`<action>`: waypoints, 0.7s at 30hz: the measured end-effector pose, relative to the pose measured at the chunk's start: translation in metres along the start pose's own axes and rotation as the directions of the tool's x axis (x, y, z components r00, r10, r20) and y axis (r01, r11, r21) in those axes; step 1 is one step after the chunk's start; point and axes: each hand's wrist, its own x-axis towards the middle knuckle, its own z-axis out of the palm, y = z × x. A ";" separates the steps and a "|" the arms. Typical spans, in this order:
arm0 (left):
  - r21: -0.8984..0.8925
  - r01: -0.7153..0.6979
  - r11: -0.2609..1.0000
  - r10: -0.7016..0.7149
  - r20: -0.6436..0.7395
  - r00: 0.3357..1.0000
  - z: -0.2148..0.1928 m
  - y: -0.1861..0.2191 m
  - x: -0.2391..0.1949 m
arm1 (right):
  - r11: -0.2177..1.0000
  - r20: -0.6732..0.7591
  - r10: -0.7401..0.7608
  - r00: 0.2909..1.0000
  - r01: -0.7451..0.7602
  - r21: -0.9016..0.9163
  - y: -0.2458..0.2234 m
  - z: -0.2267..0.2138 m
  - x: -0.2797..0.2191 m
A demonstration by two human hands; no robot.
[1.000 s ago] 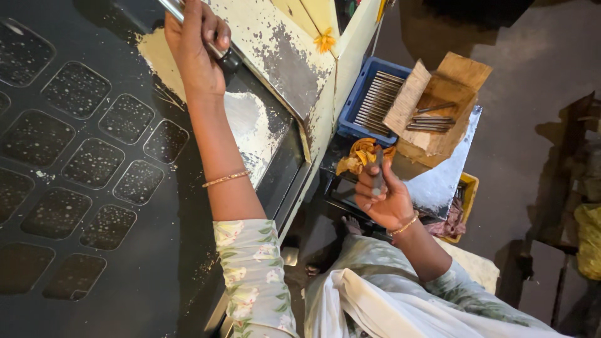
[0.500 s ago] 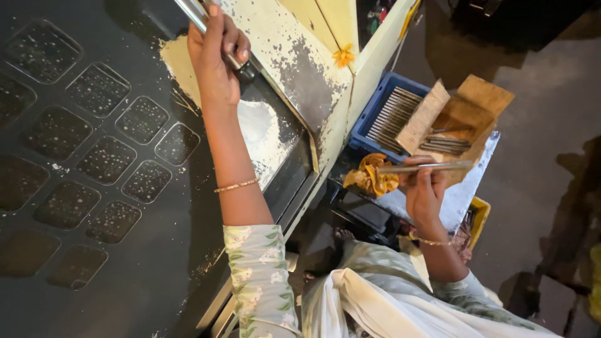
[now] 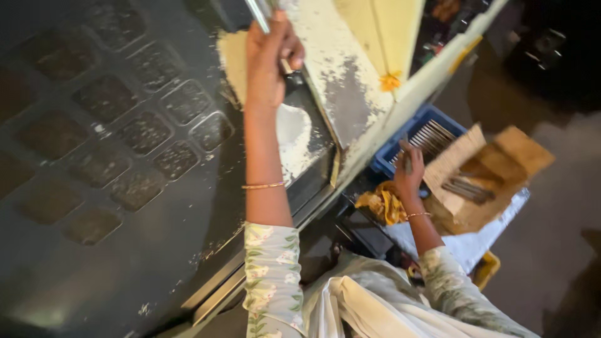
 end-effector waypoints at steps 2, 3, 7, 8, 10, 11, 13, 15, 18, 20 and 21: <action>-0.027 0.030 0.999 -0.031 -0.036 0.999 0.000 0.000 0.001 | 0.976 0.063 -0.080 0.995 0.091 -0.196 0.024 0.015 -0.004; -0.044 0.044 0.998 -0.046 -0.051 0.998 0.002 0.001 0.002 | 0.960 0.087 -0.089 0.992 0.109 -0.257 0.034 0.017 -0.007; -0.059 0.049 0.997 -0.048 0.024 0.999 0.002 0.004 0.001 | 0.940 0.129 0.021 0.991 0.024 -0.341 0.061 0.027 -0.019; -0.070 0.047 0.996 -0.045 0.027 0.999 0.003 0.004 0.000 | 0.941 0.115 0.053 0.992 -0.010 -0.339 0.065 0.027 -0.021; -0.078 0.046 0.996 -0.044 0.026 0.999 0.006 0.007 0.000 | 0.941 0.086 0.118 0.989 -0.084 -0.328 0.070 0.033 -0.020; -0.073 0.050 0.996 -0.049 0.015 0.999 0.007 0.008 -0.002 | 0.934 0.054 0.122 0.991 -0.097 -0.345 0.070 0.036 -0.021; -0.077 0.050 0.996 -0.048 0.020 0.999 0.010 0.012 -0.004 | 0.918 -0.012 0.131 0.991 -0.126 -0.377 0.068 0.042 -0.021; -0.095 0.044 0.995 -0.039 0.052 0.998 0.012 0.013 -0.005 | 0.896 0.009 0.142 0.990 -0.125 -0.425 0.067 0.043 -0.021; -0.075 0.058 0.995 -0.055 0.040 0.998 0.011 0.014 -0.006 | 0.852 0.082 0.151 0.985 -0.088 -0.517 0.068 0.039 -0.022; -0.072 0.058 0.996 -0.055 0.044 0.998 0.010 0.014 -0.004 | 0.831 0.124 0.135 0.983 -0.045 -0.554 0.070 0.041 -0.018; -0.073 0.060 0.995 -0.057 0.043 0.997 0.010 0.013 -0.005 | 0.827 0.139 0.118 0.983 -0.020 -0.562 0.072 0.040 -0.019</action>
